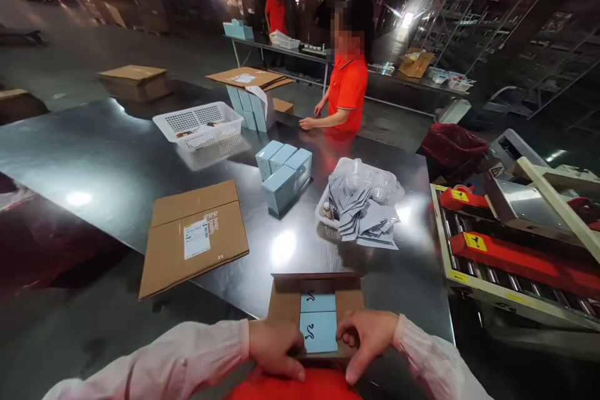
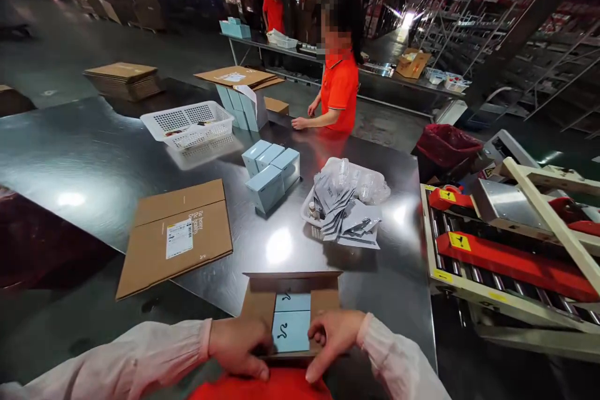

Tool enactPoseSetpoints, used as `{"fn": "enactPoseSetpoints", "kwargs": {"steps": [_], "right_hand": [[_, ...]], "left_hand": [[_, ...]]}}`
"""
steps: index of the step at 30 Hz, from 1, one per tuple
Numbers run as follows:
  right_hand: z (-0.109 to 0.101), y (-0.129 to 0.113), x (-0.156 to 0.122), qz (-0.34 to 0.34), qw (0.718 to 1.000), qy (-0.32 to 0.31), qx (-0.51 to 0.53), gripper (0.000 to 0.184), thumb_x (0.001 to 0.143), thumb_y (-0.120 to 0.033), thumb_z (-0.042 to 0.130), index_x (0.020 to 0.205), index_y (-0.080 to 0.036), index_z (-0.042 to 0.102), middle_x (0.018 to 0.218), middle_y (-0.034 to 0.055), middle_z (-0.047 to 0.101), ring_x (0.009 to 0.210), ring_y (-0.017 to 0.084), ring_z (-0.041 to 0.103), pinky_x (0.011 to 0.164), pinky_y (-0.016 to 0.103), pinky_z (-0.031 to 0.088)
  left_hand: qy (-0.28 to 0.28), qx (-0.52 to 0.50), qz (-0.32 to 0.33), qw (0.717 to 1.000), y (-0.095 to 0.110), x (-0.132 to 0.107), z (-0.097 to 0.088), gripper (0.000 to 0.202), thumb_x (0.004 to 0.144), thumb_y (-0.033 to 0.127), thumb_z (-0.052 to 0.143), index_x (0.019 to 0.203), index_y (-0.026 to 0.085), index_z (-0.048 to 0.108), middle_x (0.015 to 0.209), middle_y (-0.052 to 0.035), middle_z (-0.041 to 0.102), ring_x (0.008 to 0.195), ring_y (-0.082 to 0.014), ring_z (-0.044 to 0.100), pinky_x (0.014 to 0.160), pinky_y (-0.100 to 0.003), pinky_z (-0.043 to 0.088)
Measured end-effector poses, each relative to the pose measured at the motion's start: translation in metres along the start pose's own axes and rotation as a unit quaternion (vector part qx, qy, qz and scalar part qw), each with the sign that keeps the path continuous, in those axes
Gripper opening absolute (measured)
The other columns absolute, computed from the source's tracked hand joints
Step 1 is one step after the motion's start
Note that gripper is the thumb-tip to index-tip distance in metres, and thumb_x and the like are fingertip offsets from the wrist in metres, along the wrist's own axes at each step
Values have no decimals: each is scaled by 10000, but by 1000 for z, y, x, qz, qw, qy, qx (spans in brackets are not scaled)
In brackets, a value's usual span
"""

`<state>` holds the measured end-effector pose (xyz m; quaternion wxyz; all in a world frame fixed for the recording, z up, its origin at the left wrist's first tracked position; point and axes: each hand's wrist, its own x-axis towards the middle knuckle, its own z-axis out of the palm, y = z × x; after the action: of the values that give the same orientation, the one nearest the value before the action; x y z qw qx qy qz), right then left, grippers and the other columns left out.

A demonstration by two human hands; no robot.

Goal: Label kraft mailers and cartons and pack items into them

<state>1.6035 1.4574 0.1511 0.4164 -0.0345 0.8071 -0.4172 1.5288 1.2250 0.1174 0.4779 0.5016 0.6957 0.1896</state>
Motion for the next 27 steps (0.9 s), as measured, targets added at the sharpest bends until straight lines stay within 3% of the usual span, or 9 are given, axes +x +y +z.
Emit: {"fn": "enactPoseSetpoints", "kwargs": {"steps": [3, 6, 8, 10, 13, 15, 18, 21, 27], "right_hand": [[6, -4, 8, 95, 962, 200, -159, 428, 633, -575, 764, 752, -174, 677, 757, 16, 639, 757, 191, 591, 661, 277, 425], [16, 4, 15, 146, 852, 424, -271, 545, 605, -647, 761, 830, -164, 642, 929, 89, 639, 935, 294, 577, 786, 394, 427], [30, 14, 20, 168, 826, 469, -264, 608, 560, -660, 779, 873, -168, 607, 948, 99, 622, 924, 305, 577, 779, 423, 437], [49, 27, 24, 182, 817, 499, -227, 611, 556, -631, 799, 903, -175, 586, 976, 111, 619, 944, 316, 584, 804, 445, 451], [77, 57, 24, 169, 806, 551, -138, 590, 617, -558, 799, 1017, -190, 569, 1114, 141, 614, 1080, 352, 562, 918, 502, 435], [90, 91, 9, 121, 803, 582, -38, 569, 675, -566, 738, 1080, -212, 550, 1165, 124, 606, 1122, 331, 556, 951, 485, 442], [94, 165, -43, 117, 721, 668, 142, 642, 670, -714, 599, 1051, -199, 548, 1107, 123, 621, 1037, 291, 603, 900, 416, 497], [84, 245, -101, 231, 599, 731, 232, 760, 585, -848, 475, 910, -169, 578, 968, 165, 649, 913, 316, 633, 852, 443, 512], [57, 311, -91, 369, 622, 682, 111, 765, 706, -708, 279, 1010, -96, 625, 1164, 289, 593, 1146, 449, 532, 968, 585, 410]], "left_hand": [[63, 48, -120, 990, -4, 1, -10, 362, 794, 515, 617, 701, 173, 692, 642, -48, 658, 617, -200, 594, 545, -265, 425], [260, 189, -136, 937, -1, -6, -36, 463, 766, 552, 656, 1017, 167, 712, 1040, -149, 704, 974, -315, 627, 850, -387, 485], [368, 242, -120, 890, 1, -13, -47, 699, 734, 628, 648, 1275, 188, 597, 1347, -193, 550, 1247, -401, 467, 1036, -529, 363], [357, 233, -148, 893, -4, -19, -40, 937, 639, 728, 651, 1406, 222, 469, 1500, -197, 367, 1366, -494, 269, 1026, -661, 301], [214, 196, -175, 941, -20, -16, 8, 1183, 426, 695, 775, 1464, 335, 338, 1564, -175, 221, 1364, -591, 148, 869, -741, 372], [205, 202, -164, 944, -25, 1, 45, 1052, 488, 592, 792, 1433, 355, 395, 1553, -183, 242, 1358, -589, 174, 904, -724, 360], [200, 174, -126, 956, -2, 54, 75, 986, 538, 543, 766, 1432, 342, 403, 1571, -180, 175, 1372, -563, 178, 995, -681, 309], [217, 109, -123, 962, 57, 137, 63, 1157, 464, 571, 772, 1482, 266, 314, 1593, -192, -18, 1397, -545, 106, 1076, -616, 242], [346, 53, -99, 932, 170, 329, -7, 1129, 484, 681, 718, 1459, 235, 364, 1576, -234, 97, 1418, -502, 96, 1118, -572, 122]]}}
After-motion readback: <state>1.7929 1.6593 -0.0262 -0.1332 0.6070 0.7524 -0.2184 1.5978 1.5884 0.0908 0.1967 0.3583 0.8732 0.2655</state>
